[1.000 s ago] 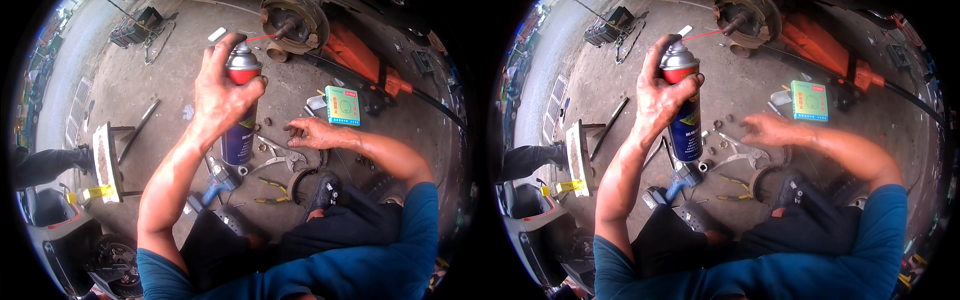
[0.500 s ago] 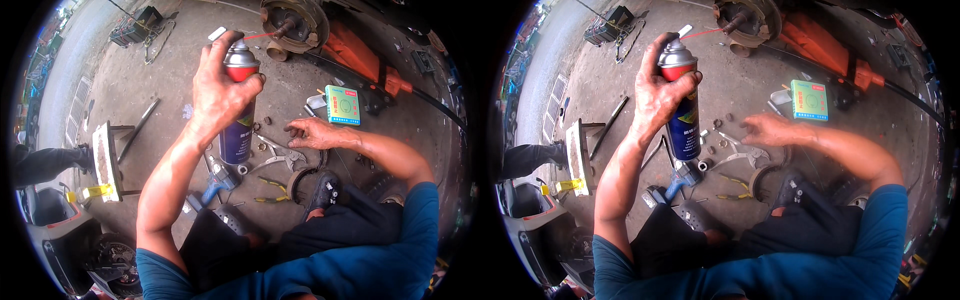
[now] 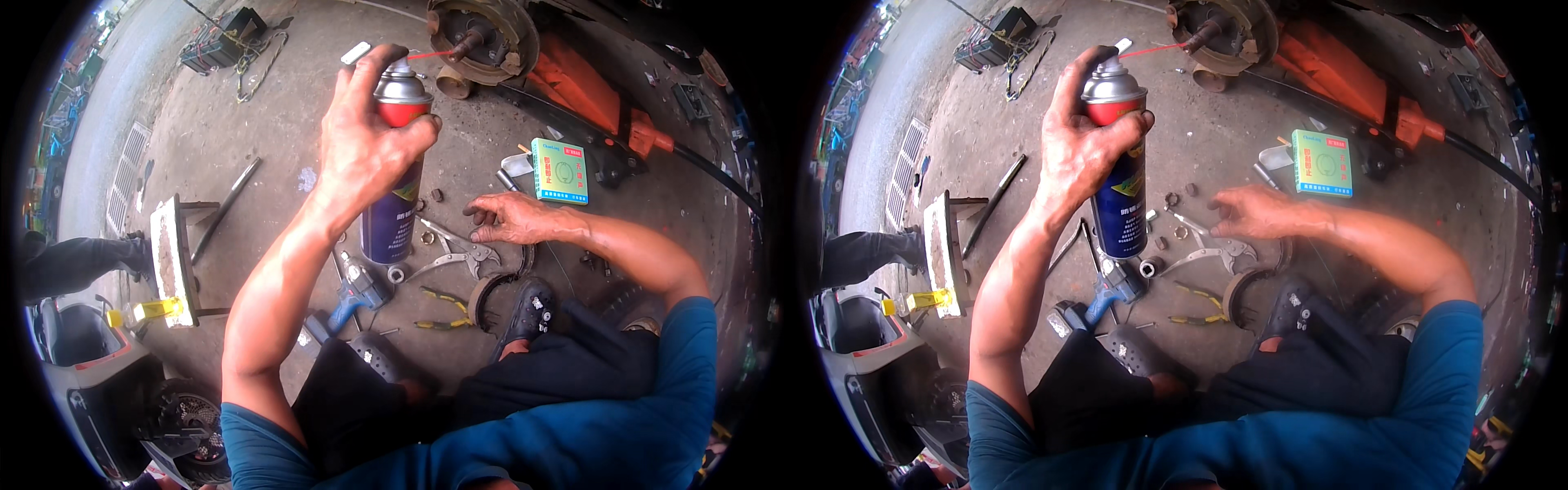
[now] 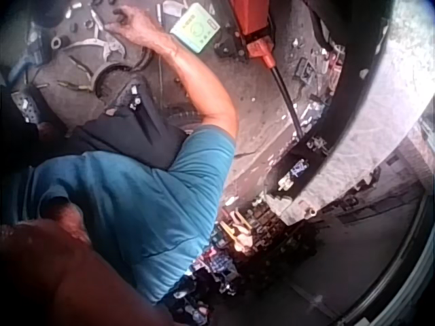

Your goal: The person handles brake shoes, sprays lubricant onto the wheel hub, and works on the drum brake assembly using pliers and a wrench.

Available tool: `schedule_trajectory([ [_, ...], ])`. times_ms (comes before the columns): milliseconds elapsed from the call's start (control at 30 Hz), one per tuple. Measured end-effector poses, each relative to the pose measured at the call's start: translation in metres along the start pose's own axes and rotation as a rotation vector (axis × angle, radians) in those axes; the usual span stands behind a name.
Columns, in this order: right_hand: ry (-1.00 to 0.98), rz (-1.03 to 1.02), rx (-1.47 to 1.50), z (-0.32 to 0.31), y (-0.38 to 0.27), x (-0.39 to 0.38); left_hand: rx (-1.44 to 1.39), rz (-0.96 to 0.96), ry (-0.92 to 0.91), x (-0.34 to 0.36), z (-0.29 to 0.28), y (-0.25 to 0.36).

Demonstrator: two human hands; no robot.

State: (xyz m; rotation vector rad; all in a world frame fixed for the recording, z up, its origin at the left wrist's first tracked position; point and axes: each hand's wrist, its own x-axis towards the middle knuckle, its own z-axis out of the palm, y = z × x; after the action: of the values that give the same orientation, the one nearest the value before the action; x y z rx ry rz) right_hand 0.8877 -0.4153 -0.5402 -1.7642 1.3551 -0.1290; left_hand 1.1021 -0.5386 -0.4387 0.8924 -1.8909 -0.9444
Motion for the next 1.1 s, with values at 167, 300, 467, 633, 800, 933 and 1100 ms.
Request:
schedule_trajectory([
  [167,-0.006,-0.012,-0.007,0.0002,0.0005,-0.0002,-0.019,0.03,-0.014,0.0005,0.0015,-0.0012],
  [300,-0.002,-0.022,-0.007,0.0008,0.004,-0.0005,-0.028,0.008,-0.001,-0.0001,0.0016,-0.0003],
  [467,-0.013,-0.001,0.012,-0.001,0.0016,-0.0022,0.004,-0.011,0.018,-0.0009,0.0015,0.0001],
  [633,-0.014,-0.013,-0.001,-0.0013,0.0013,-0.0031,0.003,0.032,-0.023,0.0007,0.0019,0.0024],
  [800,-0.033,0.001,-0.007,-0.0015,-0.0018,-0.0026,-0.014,-0.015,0.008,0.0012,0.0045,0.001],
  [933,-0.026,-0.012,0.002,-0.0012,-0.0009,-0.0038,-0.001,-0.011,0.011,0.0023,0.0053,0.0044],
  [1100,-0.034,-0.021,-0.007,-0.0012,-0.002,-0.004,0.074,0.062,0.004,0.0042,0.0061,0.004],
])
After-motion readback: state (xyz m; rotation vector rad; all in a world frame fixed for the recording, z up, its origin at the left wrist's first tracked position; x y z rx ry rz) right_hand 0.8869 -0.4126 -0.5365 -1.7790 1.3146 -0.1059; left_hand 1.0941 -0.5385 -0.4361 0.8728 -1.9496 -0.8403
